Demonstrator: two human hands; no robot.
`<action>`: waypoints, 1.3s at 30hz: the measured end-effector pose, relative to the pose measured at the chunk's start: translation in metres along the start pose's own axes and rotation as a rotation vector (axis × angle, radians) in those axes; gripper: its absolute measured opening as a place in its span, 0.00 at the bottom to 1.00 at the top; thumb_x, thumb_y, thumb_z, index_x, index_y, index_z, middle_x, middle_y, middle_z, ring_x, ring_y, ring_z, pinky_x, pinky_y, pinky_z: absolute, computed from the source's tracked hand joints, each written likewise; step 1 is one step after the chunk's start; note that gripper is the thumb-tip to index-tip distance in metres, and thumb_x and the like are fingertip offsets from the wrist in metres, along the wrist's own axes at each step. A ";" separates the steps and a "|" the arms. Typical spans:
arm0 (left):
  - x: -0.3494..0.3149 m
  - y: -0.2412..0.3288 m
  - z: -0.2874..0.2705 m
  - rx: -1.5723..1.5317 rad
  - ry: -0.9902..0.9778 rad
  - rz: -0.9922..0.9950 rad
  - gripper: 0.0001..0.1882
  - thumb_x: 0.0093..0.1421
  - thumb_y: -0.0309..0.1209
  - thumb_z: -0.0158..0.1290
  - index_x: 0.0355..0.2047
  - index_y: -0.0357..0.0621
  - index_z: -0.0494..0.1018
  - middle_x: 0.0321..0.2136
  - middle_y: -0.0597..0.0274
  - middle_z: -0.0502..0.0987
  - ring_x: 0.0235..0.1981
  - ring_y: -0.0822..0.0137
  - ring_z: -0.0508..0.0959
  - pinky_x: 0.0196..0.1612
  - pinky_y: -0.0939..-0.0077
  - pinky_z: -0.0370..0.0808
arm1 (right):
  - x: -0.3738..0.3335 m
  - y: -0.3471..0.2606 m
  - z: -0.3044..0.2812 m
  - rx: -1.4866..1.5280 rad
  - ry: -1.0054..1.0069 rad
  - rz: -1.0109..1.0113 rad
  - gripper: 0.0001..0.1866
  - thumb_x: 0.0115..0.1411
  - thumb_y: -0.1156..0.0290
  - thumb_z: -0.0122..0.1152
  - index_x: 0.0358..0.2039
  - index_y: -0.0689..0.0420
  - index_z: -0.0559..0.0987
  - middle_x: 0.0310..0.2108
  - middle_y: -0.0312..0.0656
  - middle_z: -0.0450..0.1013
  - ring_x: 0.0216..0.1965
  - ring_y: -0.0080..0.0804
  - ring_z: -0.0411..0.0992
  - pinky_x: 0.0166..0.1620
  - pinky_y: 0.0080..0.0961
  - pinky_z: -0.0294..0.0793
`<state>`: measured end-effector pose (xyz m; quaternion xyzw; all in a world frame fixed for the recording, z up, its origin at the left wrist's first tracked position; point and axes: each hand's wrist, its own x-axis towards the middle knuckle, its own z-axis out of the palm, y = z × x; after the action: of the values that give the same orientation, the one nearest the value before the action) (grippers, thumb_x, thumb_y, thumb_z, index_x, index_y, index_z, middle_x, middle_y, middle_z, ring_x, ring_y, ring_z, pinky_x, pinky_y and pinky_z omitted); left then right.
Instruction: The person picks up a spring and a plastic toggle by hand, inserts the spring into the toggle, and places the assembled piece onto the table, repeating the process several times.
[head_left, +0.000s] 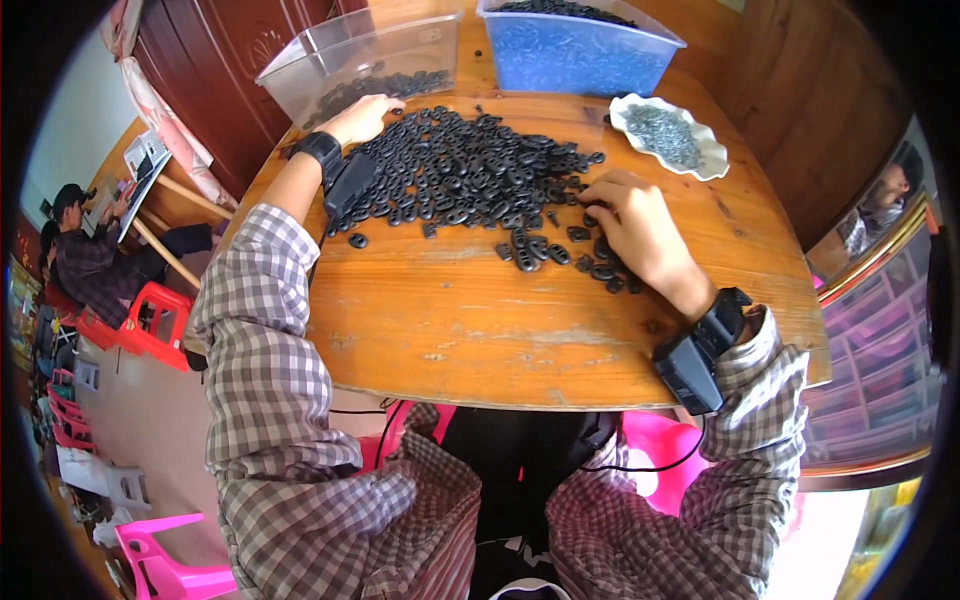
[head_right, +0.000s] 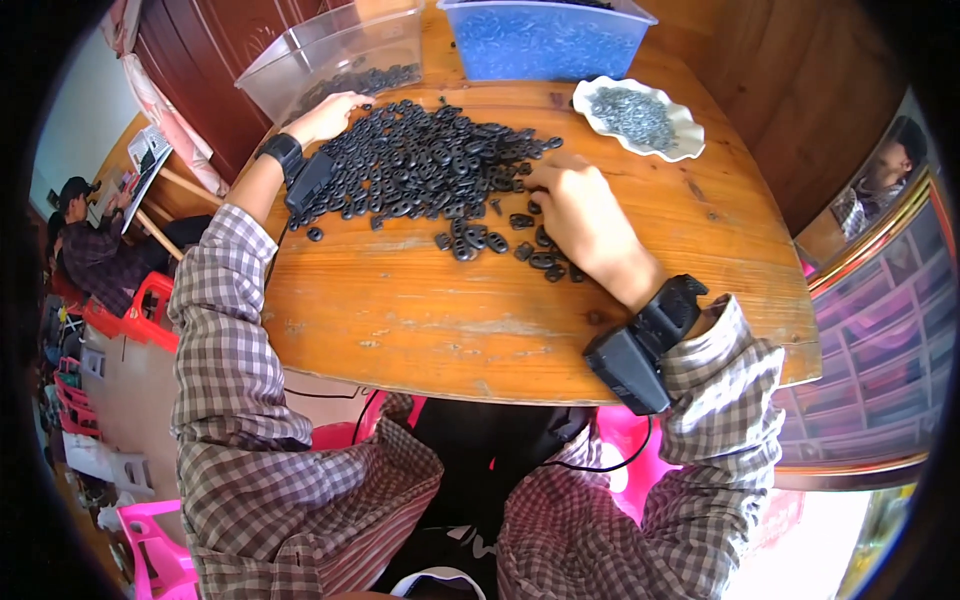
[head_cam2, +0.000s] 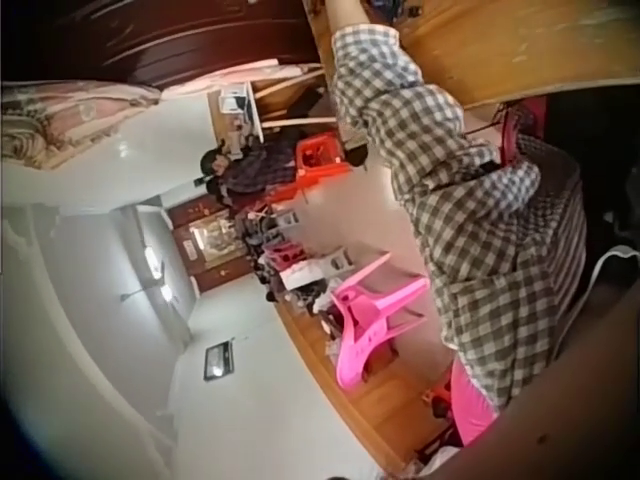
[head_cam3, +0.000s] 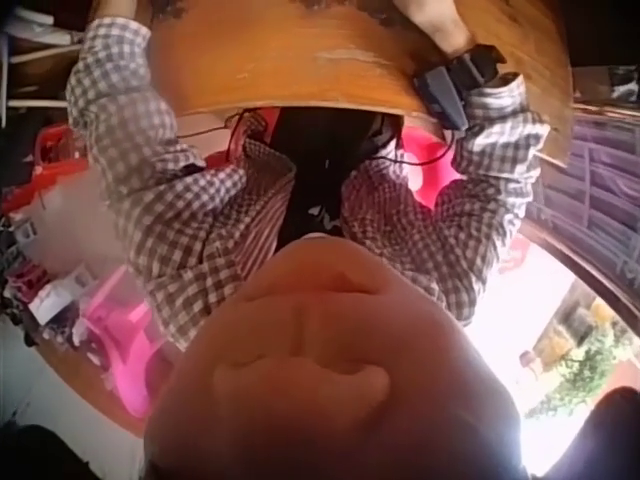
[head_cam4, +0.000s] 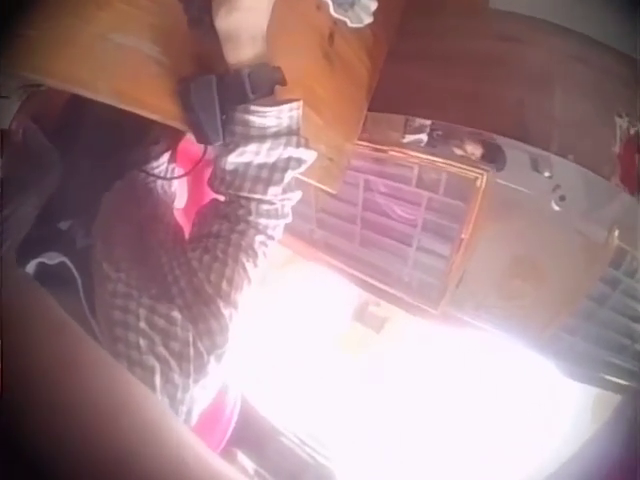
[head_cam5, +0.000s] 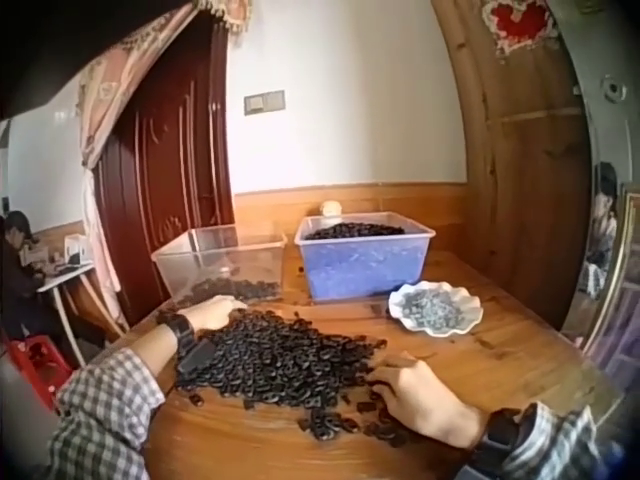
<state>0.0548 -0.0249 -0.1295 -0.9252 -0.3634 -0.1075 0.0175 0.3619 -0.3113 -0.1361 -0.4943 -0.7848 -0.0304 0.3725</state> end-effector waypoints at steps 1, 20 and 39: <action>0.003 -0.002 0.001 -0.011 -0.020 -0.015 0.29 0.40 0.10 0.36 0.44 0.40 0.68 0.42 0.47 0.69 0.46 0.52 0.68 0.50 0.68 0.64 | 0.000 -0.001 -0.002 0.005 -0.013 0.005 0.09 0.43 0.84 0.56 0.29 0.64 0.75 0.29 0.47 0.70 0.30 0.44 0.70 0.35 0.28 0.70; -0.022 0.165 -0.053 -0.527 0.000 0.086 0.07 0.55 0.27 0.50 0.35 0.41 0.72 0.20 0.66 0.73 0.22 0.77 0.72 0.24 0.82 0.69 | -0.004 0.018 -0.012 0.026 -0.033 0.114 0.13 0.44 0.86 0.53 0.33 0.63 0.75 0.31 0.49 0.73 0.35 0.43 0.72 0.39 0.27 0.71; -0.011 0.255 -0.006 -0.133 0.157 0.510 0.10 0.53 0.30 0.51 0.33 0.36 0.73 0.30 0.55 0.73 0.31 0.64 0.73 0.35 0.72 0.71 | -0.005 0.106 -0.054 -0.434 0.098 0.283 0.10 0.51 0.76 0.52 0.35 0.62 0.76 0.32 0.51 0.73 0.35 0.44 0.71 0.39 0.30 0.70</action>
<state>0.2181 -0.2210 -0.1140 -0.9748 -0.1084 -0.1947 0.0116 0.4776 -0.2835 -0.1342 -0.6653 -0.6641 -0.1694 0.2960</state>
